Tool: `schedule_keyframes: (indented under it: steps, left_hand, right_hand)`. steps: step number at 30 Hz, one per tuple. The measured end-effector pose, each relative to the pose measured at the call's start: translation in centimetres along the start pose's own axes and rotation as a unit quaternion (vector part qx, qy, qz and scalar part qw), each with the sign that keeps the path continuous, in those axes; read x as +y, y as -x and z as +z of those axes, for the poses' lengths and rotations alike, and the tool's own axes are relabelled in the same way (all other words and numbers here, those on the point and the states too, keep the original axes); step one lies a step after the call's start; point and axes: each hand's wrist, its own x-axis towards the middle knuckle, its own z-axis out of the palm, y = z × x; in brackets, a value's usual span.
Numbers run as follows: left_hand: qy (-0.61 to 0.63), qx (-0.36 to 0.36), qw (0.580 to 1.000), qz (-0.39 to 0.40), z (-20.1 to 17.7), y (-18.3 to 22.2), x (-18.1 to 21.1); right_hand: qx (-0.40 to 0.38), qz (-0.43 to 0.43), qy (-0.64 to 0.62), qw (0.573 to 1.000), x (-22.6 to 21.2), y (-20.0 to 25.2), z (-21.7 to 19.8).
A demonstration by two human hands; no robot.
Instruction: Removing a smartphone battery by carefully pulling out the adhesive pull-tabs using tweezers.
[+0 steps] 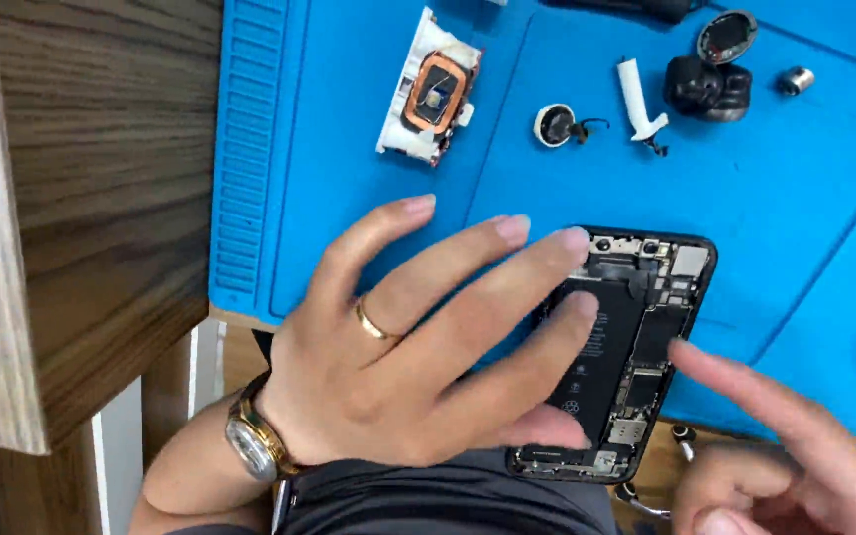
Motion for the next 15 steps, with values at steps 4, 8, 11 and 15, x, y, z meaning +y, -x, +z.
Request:
schedule_keyframes:
  steps: [4, 8, 11, 15]
  left_hand:
    - [-0.009, -0.016, 1.0, 0.012, 0.1, 0.7, -0.6]
    - [-0.031, -0.016, 0.999, 0.013, 0.0, 1.4, -0.8]
    - [-0.036, -0.002, 0.999, 0.005, -0.1, 1.6, -1.1]
    - [-0.047, 0.001, 0.999, 0.007, -0.1, 1.7, -1.2]
  right_hand:
    - [0.119, -0.068, 0.234, 0.962, -1.1, -1.3, 0.6]
    - [0.192, -0.101, 0.295, 0.93, -4.0, -3.4, 2.2]
    - [0.186, -0.132, 0.3, 0.926, -5.1, -4.3, 3.2]
    - [0.185, -0.085, 0.306, 0.93, -5.0, -4.7, 3.4]
